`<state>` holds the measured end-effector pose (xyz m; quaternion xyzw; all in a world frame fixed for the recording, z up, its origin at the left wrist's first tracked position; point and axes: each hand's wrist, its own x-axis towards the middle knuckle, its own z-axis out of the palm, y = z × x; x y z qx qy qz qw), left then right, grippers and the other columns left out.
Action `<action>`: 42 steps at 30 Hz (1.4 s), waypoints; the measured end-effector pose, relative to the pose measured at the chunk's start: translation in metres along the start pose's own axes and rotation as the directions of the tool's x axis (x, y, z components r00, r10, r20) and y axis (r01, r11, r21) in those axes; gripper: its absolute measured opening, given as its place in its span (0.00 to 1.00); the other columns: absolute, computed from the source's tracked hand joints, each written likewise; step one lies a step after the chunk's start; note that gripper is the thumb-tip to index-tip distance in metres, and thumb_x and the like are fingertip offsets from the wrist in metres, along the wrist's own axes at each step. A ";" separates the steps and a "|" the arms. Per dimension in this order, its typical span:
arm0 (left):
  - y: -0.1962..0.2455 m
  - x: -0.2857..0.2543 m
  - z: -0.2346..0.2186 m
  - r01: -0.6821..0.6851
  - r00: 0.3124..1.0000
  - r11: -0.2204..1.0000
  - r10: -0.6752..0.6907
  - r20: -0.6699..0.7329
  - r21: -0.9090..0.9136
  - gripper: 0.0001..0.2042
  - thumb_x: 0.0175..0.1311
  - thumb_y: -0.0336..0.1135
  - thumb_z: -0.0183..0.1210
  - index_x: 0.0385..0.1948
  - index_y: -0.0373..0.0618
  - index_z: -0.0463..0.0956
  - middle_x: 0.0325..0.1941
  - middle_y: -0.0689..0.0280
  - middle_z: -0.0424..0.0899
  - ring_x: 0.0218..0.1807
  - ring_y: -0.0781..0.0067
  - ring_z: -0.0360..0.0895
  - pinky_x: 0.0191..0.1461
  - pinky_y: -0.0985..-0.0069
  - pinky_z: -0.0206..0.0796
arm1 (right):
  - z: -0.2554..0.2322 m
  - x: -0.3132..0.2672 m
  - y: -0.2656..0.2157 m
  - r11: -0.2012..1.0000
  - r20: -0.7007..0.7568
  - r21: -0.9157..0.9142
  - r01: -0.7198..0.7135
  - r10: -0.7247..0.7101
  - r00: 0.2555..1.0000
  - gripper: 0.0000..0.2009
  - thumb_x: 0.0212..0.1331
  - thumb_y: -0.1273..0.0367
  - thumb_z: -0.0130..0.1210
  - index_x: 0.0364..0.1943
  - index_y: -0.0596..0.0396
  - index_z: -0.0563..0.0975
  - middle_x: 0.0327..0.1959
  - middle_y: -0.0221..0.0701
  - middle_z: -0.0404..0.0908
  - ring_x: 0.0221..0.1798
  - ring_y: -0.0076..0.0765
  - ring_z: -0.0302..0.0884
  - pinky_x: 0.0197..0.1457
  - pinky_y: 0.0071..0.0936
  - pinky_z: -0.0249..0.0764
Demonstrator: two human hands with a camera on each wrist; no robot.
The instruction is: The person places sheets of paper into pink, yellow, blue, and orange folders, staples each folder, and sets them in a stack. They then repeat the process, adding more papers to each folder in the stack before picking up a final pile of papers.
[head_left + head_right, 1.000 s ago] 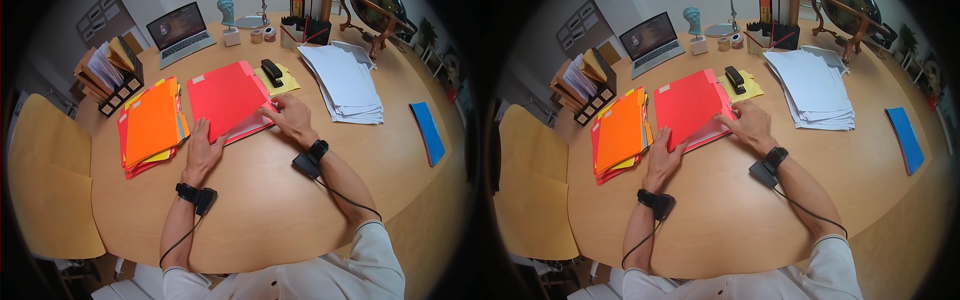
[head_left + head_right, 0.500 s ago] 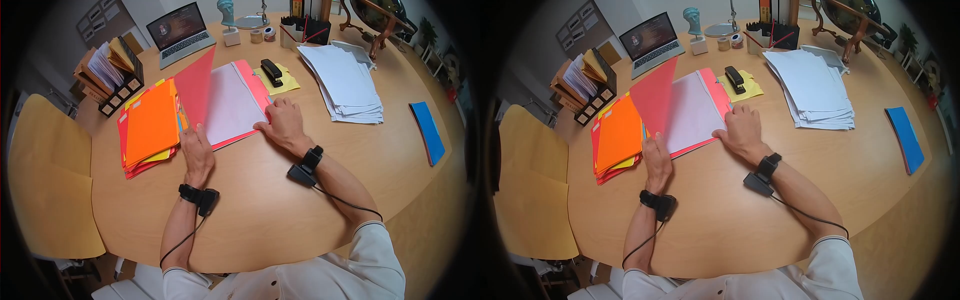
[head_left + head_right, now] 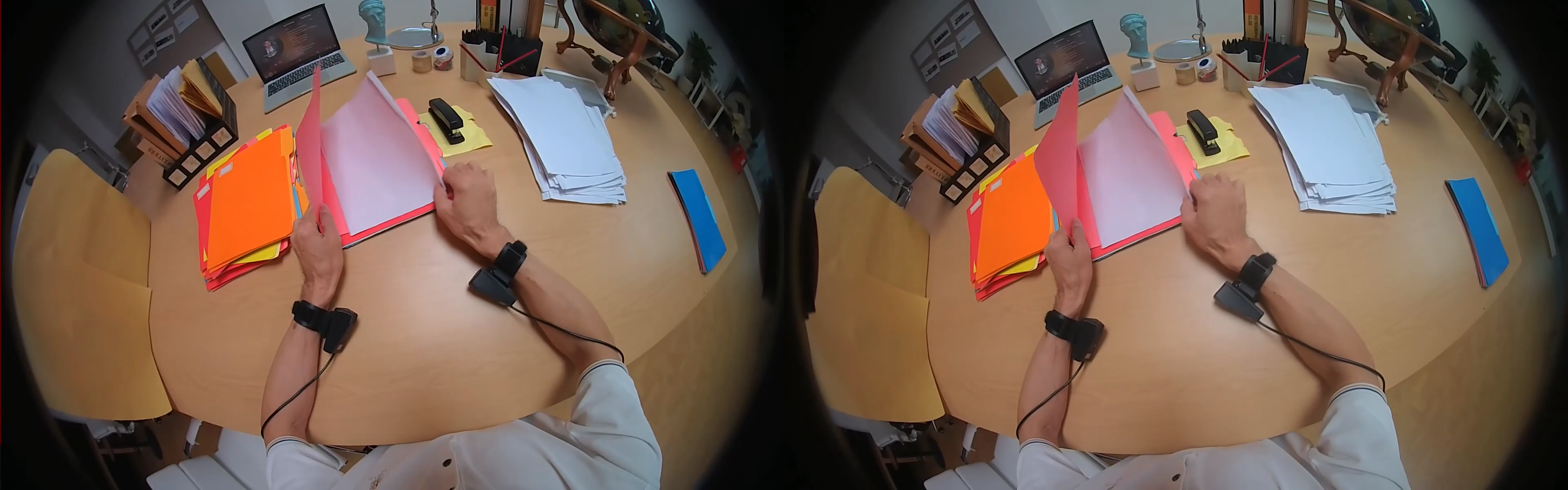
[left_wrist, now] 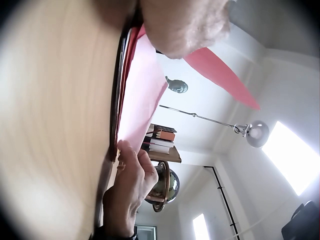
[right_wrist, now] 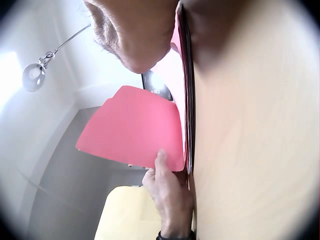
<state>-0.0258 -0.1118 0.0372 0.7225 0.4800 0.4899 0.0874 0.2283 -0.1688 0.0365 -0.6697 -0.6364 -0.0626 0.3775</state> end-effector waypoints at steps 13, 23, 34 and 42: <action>-0.009 -0.001 0.002 0.022 1.000 1.000 -0.022 0.012 -0.003 0.18 0.75 0.36 0.55 0.24 0.31 0.70 0.16 0.59 0.60 0.20 0.71 0.54 0.25 0.66 0.50 | -0.057 0.033 0.080 0.919 -0.436 -0.223 -0.324 0.203 0.877 0.08 0.49 0.68 0.57 0.19 0.56 0.77 0.22 0.40 0.77 0.31 0.48 0.74 0.44 0.42 0.65; -0.022 0.000 0.007 0.008 0.997 0.988 -0.021 -0.081 -0.154 0.11 0.75 0.31 0.56 0.43 0.29 0.80 0.27 0.62 0.78 0.25 0.79 0.63 0.29 0.74 0.60 | -0.113 0.027 0.171 0.720 -0.522 -0.351 -0.599 0.381 0.763 0.11 0.53 0.64 0.53 0.27 0.56 0.83 0.29 0.45 0.83 0.40 0.50 0.80 0.53 0.46 0.65; -0.019 -0.002 -0.001 0.076 0.997 0.992 -0.074 0.022 -0.097 0.18 0.65 0.20 0.56 0.57 0.40 0.81 0.67 0.49 0.69 0.61 0.58 0.77 0.51 0.73 0.75 | -0.141 0.008 0.208 0.636 -0.518 -0.272 -0.722 0.536 0.667 0.12 0.51 0.62 0.52 0.30 0.56 0.82 0.34 0.45 0.86 0.41 0.59 0.81 0.51 0.52 0.69; -0.003 -0.001 -0.006 0.329 0.944 0.915 -0.314 0.104 -0.231 0.16 0.66 0.20 0.54 0.55 0.34 0.78 0.47 0.58 0.81 0.42 0.74 0.82 0.41 0.79 0.74 | -0.141 0.006 0.209 0.599 -0.492 -0.265 -0.756 0.590 0.640 0.11 0.52 0.63 0.53 0.31 0.54 0.81 0.34 0.44 0.86 0.43 0.57 0.81 0.53 0.51 0.68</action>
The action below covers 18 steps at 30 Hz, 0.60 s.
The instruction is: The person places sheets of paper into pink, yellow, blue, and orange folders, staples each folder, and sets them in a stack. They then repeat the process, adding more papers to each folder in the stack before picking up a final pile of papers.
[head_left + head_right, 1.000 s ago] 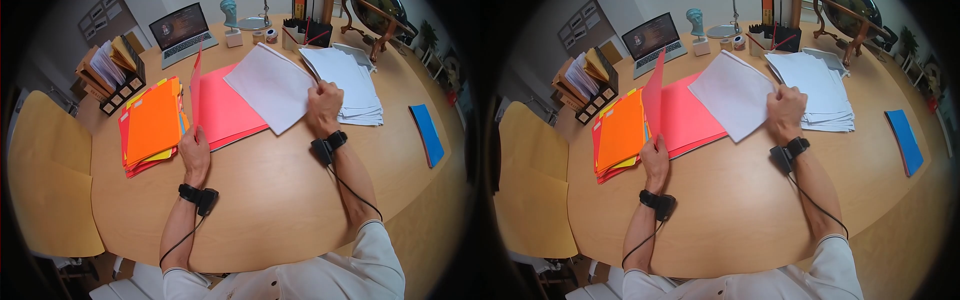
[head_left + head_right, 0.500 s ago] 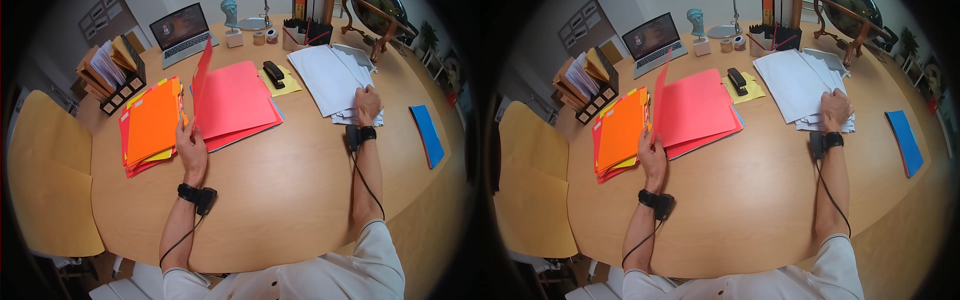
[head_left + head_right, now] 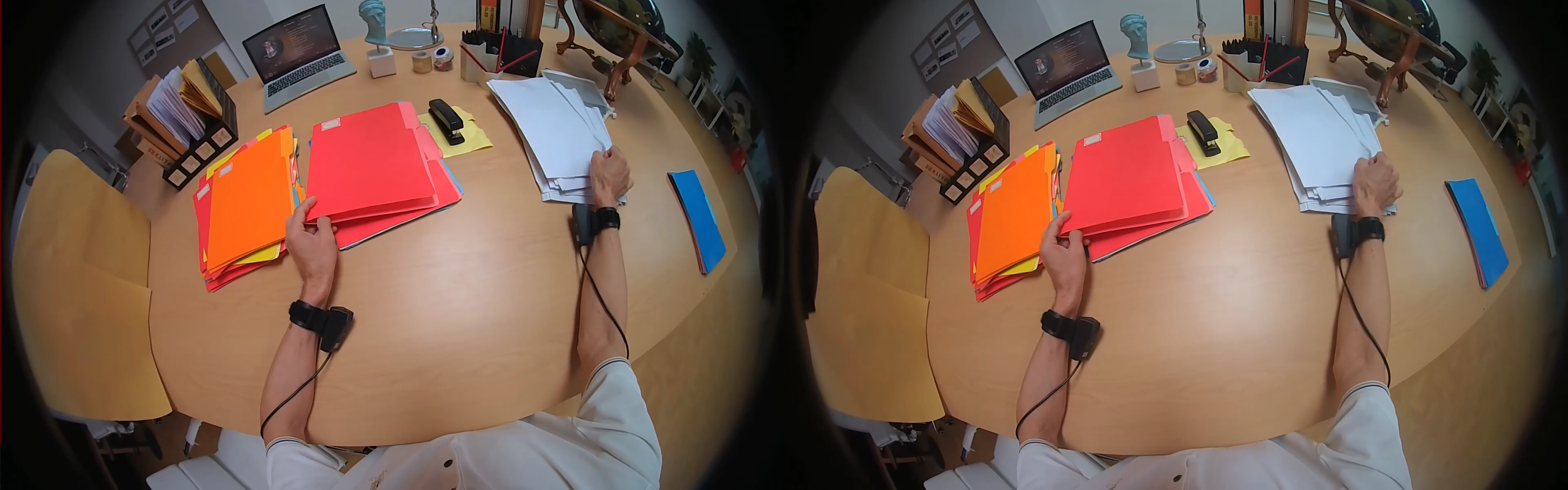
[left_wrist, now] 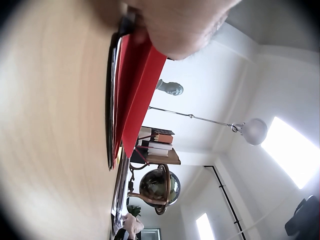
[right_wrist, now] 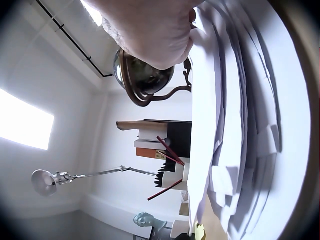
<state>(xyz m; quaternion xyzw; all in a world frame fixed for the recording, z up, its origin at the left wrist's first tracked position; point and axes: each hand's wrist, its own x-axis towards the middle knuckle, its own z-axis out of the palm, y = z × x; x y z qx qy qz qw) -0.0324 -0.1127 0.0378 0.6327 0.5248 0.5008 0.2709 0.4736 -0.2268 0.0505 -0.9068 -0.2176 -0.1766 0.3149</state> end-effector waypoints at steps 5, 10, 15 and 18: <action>-0.014 0.002 0.002 0.145 0.987 0.957 -0.123 0.100 -0.250 0.15 0.69 0.22 0.54 0.56 0.31 0.76 0.34 0.64 0.82 0.32 0.78 0.82 0.35 0.82 0.75 | 0.009 -0.005 0.000 0.989 -0.225 -0.147 -0.015 -0.019 0.974 0.09 0.53 0.62 0.55 0.32 0.51 0.80 0.44 0.36 0.85 0.55 0.52 0.77 0.54 0.51 0.67; -0.001 0.001 0.005 0.033 0.999 0.883 -0.041 -0.007 -0.469 0.13 0.71 0.24 0.56 0.55 0.33 0.76 0.37 0.66 0.82 0.34 0.83 0.80 0.38 0.84 0.76 | 0.011 -0.003 -0.013 0.988 -0.412 -0.035 0.151 -0.152 0.898 0.05 0.50 0.67 0.57 0.29 0.51 0.77 0.39 0.34 0.81 0.50 0.48 0.76 0.51 0.51 0.67; 0.002 0.004 -0.002 -0.022 0.994 0.931 -0.018 -0.106 -0.364 0.13 0.71 0.27 0.61 0.53 0.34 0.76 0.43 0.65 0.82 0.35 0.84 0.79 0.38 0.85 0.73 | 0.013 -0.023 -0.057 0.774 -0.535 0.256 0.579 -0.386 0.752 0.04 0.49 0.77 0.56 0.27 0.53 0.74 0.27 0.37 0.77 0.33 0.47 0.76 0.41 0.40 0.70; -0.016 0.023 -0.019 -0.082 0.975 0.935 0.003 -0.224 -0.346 0.13 0.70 0.28 0.62 0.52 0.34 0.77 0.44 0.65 0.83 0.36 0.83 0.79 0.39 0.84 0.73 | 0.014 -0.060 -0.091 0.683 -0.316 0.485 0.546 -0.445 0.838 0.03 0.53 0.78 0.55 0.29 0.57 0.75 0.29 0.40 0.77 0.33 0.48 0.77 0.39 0.40 0.73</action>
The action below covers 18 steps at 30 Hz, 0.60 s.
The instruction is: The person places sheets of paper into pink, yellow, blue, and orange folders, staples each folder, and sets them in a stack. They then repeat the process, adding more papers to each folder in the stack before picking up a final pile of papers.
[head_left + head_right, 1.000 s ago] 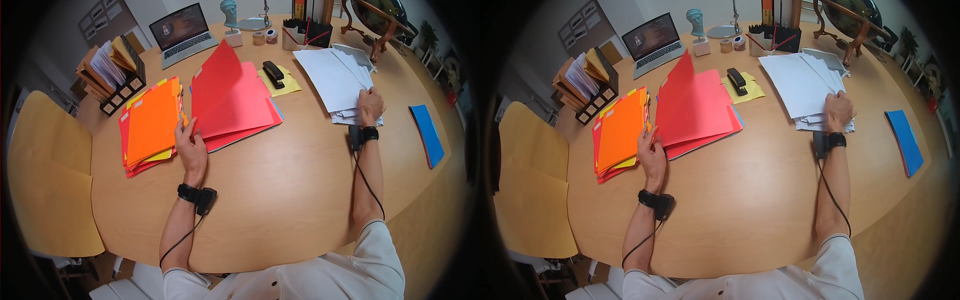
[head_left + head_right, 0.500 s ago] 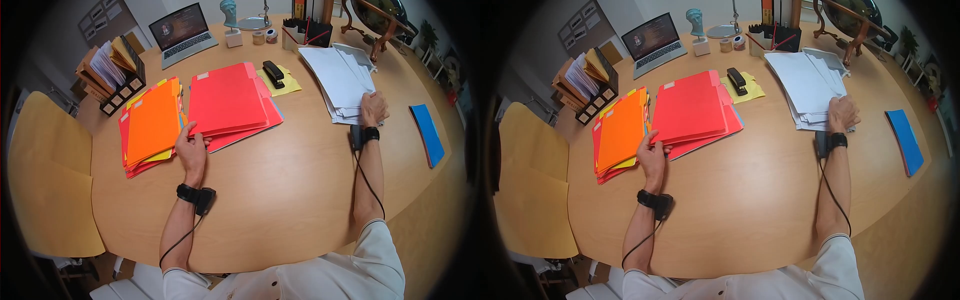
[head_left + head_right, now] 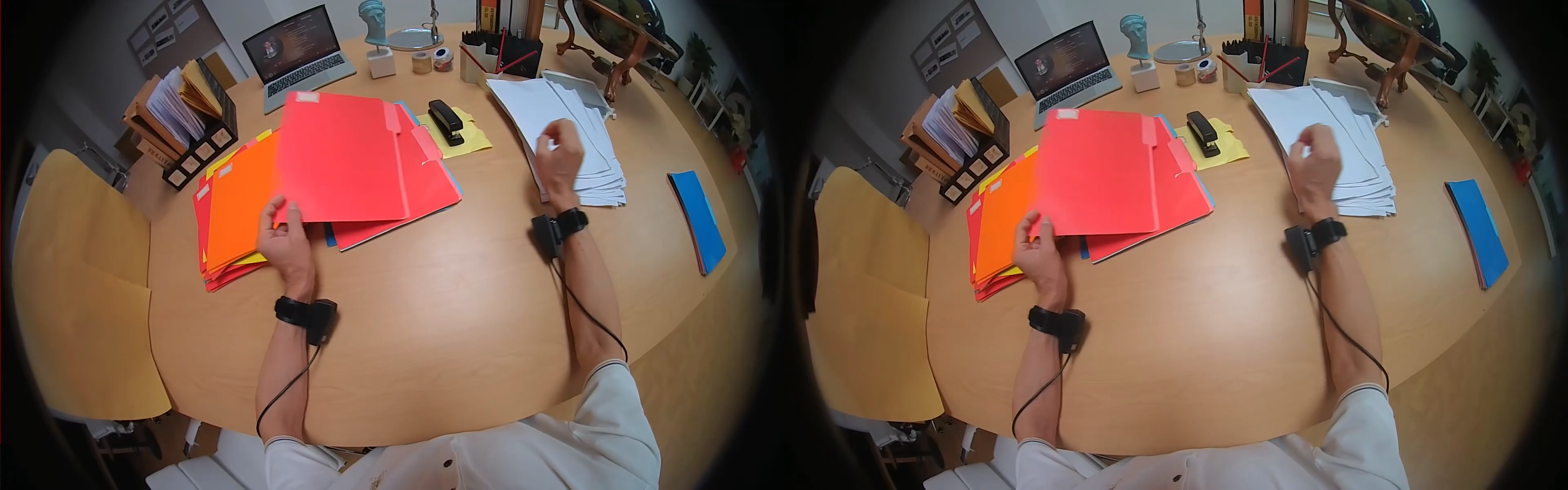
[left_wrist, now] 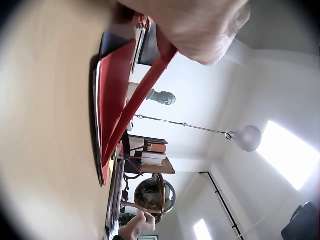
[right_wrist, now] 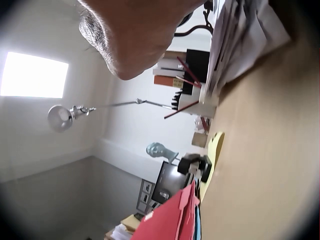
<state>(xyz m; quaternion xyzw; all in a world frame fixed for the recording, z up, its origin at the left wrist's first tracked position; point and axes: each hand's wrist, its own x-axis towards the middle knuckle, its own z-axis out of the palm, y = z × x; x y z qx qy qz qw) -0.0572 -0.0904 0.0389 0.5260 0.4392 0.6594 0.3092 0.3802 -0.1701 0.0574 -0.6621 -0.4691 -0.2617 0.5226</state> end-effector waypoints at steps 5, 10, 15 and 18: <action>0.007 0.037 -0.025 -0.125 0.956 0.991 0.111 -0.270 -0.035 0.09 0.69 0.26 0.62 0.47 0.36 0.80 0.46 0.65 0.83 0.47 0.77 0.79 0.53 0.78 0.73 | 0.030 -0.036 -0.056 0.967 0.314 0.248 -0.066 -0.016 0.949 0.03 0.56 0.78 0.55 0.33 0.59 0.77 0.33 0.43 0.79 0.34 0.48 0.80 0.39 0.40 0.75; -0.012 0.080 -0.085 -0.106 0.896 0.990 0.136 -0.422 0.095 0.10 0.67 0.23 0.58 0.49 0.35 0.78 0.48 0.62 0.83 0.47 0.74 0.79 0.53 0.76 0.72 | 0.039 -0.061 -0.075 0.929 0.553 0.280 -0.244 0.052 0.832 0.04 0.55 0.76 0.58 0.33 0.61 0.80 0.30 0.42 0.82 0.33 0.45 0.81 0.39 0.38 0.76; -0.031 0.096 -0.127 0.014 0.837 0.970 0.122 -0.534 0.243 0.12 0.64 0.22 0.57 0.49 0.35 0.77 0.49 0.59 0.82 0.50 0.69 0.79 0.56 0.72 0.73 | 0.045 -0.068 -0.070 0.901 0.569 0.322 -0.290 0.061 0.820 0.04 0.55 0.77 0.61 0.33 0.64 0.80 0.27 0.34 0.81 0.29 0.26 0.77 0.35 0.26 0.74; -0.038 0.092 -0.133 0.016 0.801 0.915 0.229 -0.553 0.403 0.14 0.62 0.23 0.58 0.50 0.36 0.76 0.52 0.54 0.81 0.53 0.62 0.79 0.60 0.67 0.71 | 0.042 -0.066 -0.072 0.872 0.612 0.325 -0.366 0.101 0.785 0.04 0.56 0.77 0.60 0.33 0.64 0.80 0.26 0.31 0.80 0.30 0.22 0.76 0.35 0.24 0.74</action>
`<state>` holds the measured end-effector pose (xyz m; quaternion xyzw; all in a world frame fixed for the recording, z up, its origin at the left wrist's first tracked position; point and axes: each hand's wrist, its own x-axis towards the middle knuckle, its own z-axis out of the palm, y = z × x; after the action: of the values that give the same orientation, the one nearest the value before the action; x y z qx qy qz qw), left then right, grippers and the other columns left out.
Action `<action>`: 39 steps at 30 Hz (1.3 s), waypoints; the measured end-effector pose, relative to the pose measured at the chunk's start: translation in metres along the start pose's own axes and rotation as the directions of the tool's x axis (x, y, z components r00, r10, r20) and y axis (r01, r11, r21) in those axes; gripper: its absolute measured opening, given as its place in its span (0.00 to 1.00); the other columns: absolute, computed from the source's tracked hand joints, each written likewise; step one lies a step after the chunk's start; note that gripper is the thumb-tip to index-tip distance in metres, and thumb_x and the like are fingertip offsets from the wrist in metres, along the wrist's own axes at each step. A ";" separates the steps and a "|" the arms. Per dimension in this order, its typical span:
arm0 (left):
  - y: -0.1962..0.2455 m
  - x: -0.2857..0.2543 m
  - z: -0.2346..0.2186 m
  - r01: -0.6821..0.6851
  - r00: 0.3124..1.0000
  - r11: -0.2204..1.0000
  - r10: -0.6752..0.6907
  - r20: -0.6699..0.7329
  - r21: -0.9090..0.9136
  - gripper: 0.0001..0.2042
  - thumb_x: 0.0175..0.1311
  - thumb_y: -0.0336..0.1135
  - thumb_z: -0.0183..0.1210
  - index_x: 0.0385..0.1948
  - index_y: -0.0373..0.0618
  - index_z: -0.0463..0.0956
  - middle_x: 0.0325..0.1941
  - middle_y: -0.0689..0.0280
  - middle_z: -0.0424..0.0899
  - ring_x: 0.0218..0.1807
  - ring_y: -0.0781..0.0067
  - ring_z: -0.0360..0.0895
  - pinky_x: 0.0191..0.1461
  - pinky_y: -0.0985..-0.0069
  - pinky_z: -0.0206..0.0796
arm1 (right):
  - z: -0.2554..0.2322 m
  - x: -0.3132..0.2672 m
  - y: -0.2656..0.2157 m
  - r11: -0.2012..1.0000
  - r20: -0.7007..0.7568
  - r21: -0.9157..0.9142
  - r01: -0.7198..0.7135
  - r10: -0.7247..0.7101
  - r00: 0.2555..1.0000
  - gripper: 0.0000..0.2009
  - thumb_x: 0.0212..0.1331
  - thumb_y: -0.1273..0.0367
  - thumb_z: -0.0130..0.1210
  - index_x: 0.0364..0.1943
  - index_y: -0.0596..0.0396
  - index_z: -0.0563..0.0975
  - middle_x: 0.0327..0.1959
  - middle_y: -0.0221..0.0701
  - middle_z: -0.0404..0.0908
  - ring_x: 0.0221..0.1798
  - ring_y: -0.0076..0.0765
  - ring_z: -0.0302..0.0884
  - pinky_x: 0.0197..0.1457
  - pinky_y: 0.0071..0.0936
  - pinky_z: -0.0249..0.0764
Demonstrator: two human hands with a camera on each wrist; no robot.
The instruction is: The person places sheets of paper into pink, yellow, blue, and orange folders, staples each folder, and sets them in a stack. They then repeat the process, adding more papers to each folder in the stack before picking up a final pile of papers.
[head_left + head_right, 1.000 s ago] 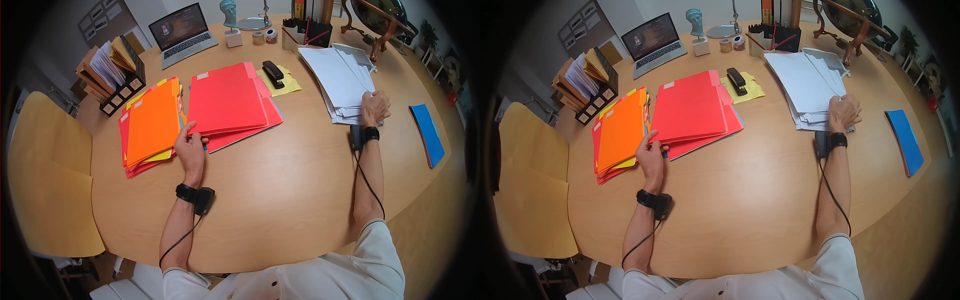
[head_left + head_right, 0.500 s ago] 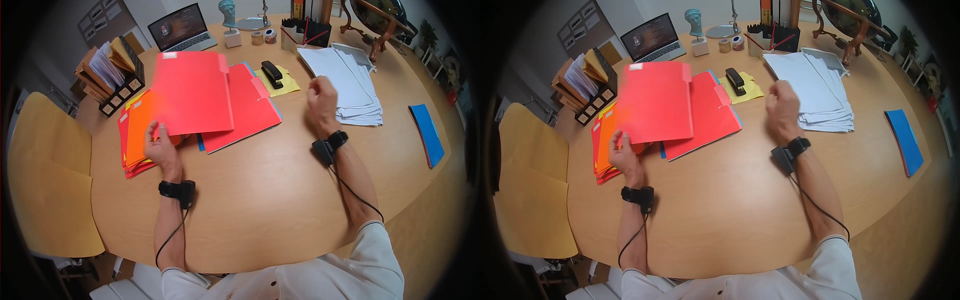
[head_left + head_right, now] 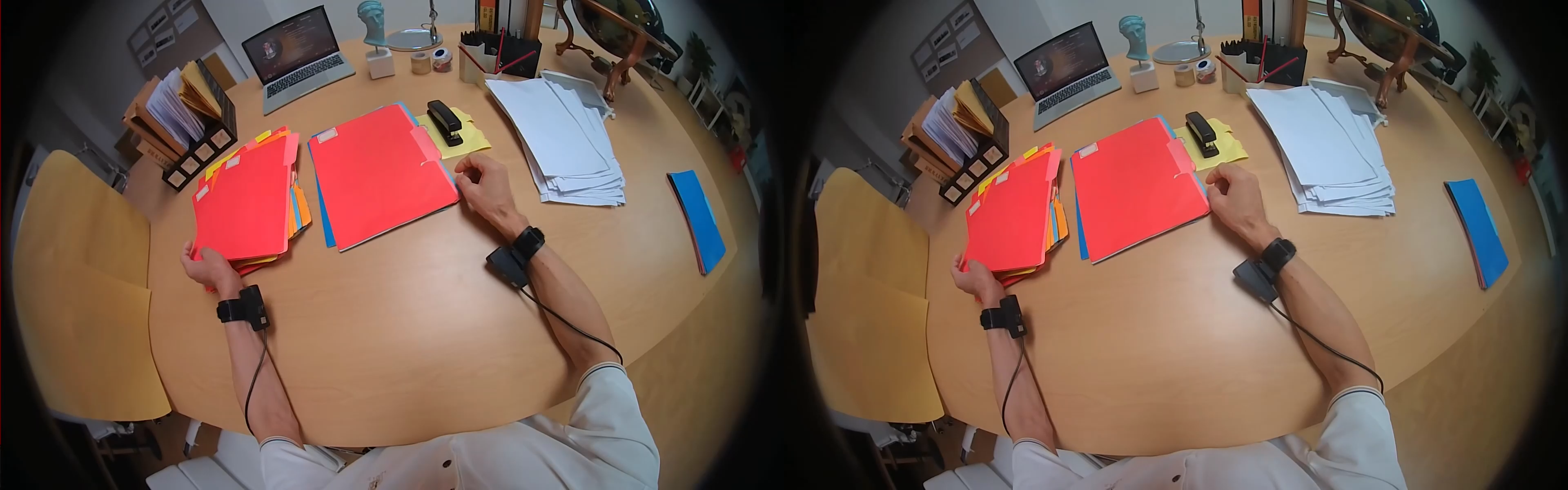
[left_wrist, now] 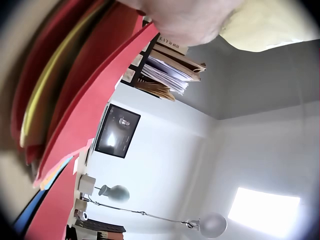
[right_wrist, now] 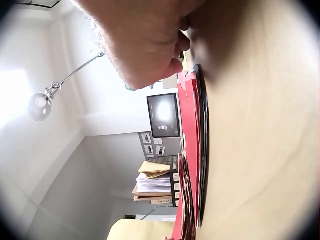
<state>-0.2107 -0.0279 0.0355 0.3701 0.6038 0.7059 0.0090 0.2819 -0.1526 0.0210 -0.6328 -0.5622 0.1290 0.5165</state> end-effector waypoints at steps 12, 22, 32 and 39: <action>0.106 -0.120 0.025 -0.386 0.341 0.886 0.398 0.852 -0.259 0.24 0.62 0.40 0.70 0.56 0.35 0.78 0.70 0.46 0.72 0.72 0.49 0.69 0.75 0.62 0.59 | -0.002 0.000 -0.005 1.000 0.093 0.027 0.000 -0.003 0.996 0.08 0.49 0.75 0.61 0.34 0.63 0.81 0.28 0.36 0.82 0.31 0.32 0.79 0.38 0.30 0.76; 0.110 -0.172 0.026 -0.585 0.069 0.807 0.141 0.988 -0.074 0.53 0.54 0.63 0.69 0.71 0.26 0.59 0.78 0.31 0.50 0.82 0.34 0.41 0.83 0.50 0.39 | -0.004 0.000 -0.010 0.999 0.120 -0.003 -0.053 0.053 0.991 0.13 0.46 0.70 0.72 0.33 0.62 0.82 0.28 0.35 0.81 0.31 0.32 0.79 0.37 0.30 0.76; 0.104 -0.173 0.027 -0.555 0.131 0.829 0.162 0.978 -0.063 0.46 0.61 0.59 0.66 0.69 0.25 0.61 0.78 0.38 0.57 0.82 0.42 0.48 0.82 0.54 0.43 | 0.003 -0.001 -0.010 0.995 0.131 -0.093 0.041 -0.028 0.991 0.09 0.48 0.70 0.65 0.33 0.61 0.84 0.30 0.38 0.84 0.35 0.39 0.81 0.43 0.35 0.77; 0.107 -0.173 0.027 -0.566 0.130 0.823 0.151 0.980 -0.052 0.45 0.63 0.58 0.65 0.69 0.24 0.61 0.78 0.37 0.56 0.82 0.42 0.48 0.83 0.55 0.42 | 0.003 -0.001 -0.006 0.999 0.141 -0.047 0.002 0.005 0.990 0.09 0.49 0.73 0.59 0.34 0.62 0.84 0.31 0.40 0.85 0.36 0.39 0.82 0.46 0.35 0.78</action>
<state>-0.0243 -0.1139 0.0382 0.8527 0.4656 0.1904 0.1411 0.2762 -0.1532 0.0237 -0.6346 -0.5997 0.1605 0.4604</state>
